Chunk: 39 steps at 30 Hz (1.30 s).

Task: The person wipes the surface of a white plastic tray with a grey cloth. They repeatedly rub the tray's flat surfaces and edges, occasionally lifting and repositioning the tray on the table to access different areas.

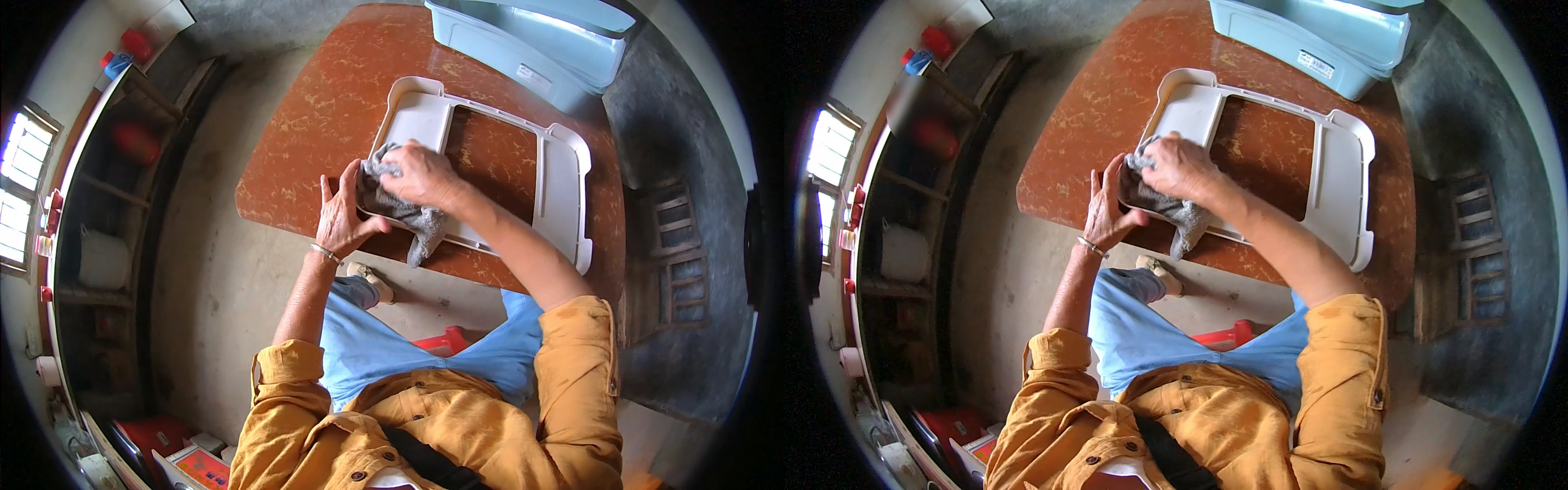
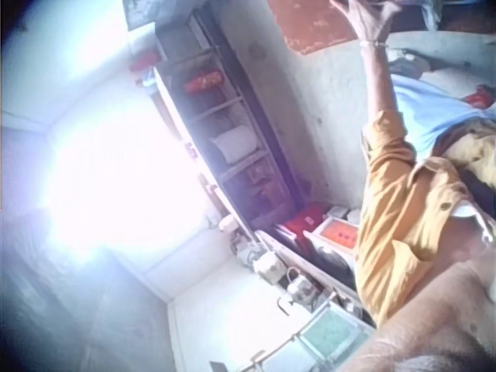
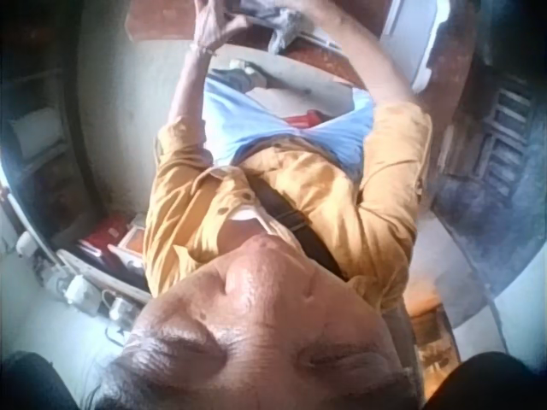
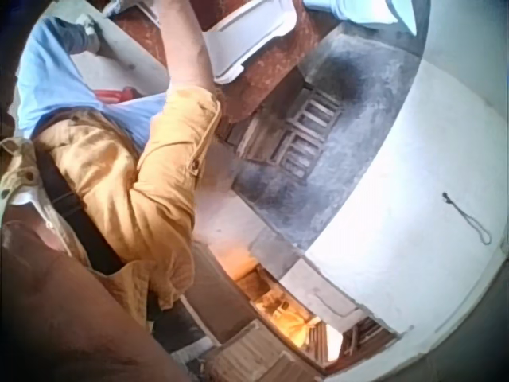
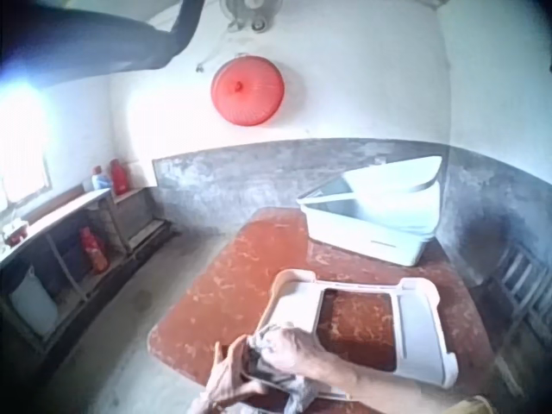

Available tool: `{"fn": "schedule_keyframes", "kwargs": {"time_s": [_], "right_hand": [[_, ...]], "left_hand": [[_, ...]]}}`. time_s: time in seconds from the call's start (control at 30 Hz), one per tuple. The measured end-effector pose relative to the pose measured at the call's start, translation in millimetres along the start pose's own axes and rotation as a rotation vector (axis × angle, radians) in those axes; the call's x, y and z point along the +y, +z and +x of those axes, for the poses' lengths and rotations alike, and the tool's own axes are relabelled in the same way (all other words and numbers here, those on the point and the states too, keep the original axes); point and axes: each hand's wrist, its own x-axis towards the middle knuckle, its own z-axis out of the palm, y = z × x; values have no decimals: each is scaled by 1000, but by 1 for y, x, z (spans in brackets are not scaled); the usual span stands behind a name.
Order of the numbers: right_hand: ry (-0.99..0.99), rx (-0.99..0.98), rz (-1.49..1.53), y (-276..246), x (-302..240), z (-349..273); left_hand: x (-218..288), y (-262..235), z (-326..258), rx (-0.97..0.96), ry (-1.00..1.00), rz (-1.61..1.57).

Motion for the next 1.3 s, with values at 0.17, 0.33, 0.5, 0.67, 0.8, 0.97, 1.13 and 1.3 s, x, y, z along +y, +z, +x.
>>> {"fn": "schedule_keyframes", "kwargs": {"time_s": [0.17,0.33,0.5,0.67,0.8,0.97,1.13,1.3], "right_hand": [[-127,-93,9,21,-10,-10],[-354,-277,106,-3,2,-11],[-479,-380,11,-16,17,-11],[-457,-334,-78,-40,28,-47],[-389,-246,-175,-54,32,-93],[-142,-478,-239,-98,62,-127],[-38,-352,-202,-106,54,-127],[-428,190,-184,1,24,-96]], "left_hand": [[8,-3,1,-58,-53,117],[13,-3,3,-60,-40,114],[11,-4,2,-48,-26,141],[12,-4,2,-49,-33,140],[15,-4,2,-57,-37,127],[18,-6,1,-80,-62,132],[18,1,-1,68,96,72],[1,-4,-7,-29,247,120]]}}
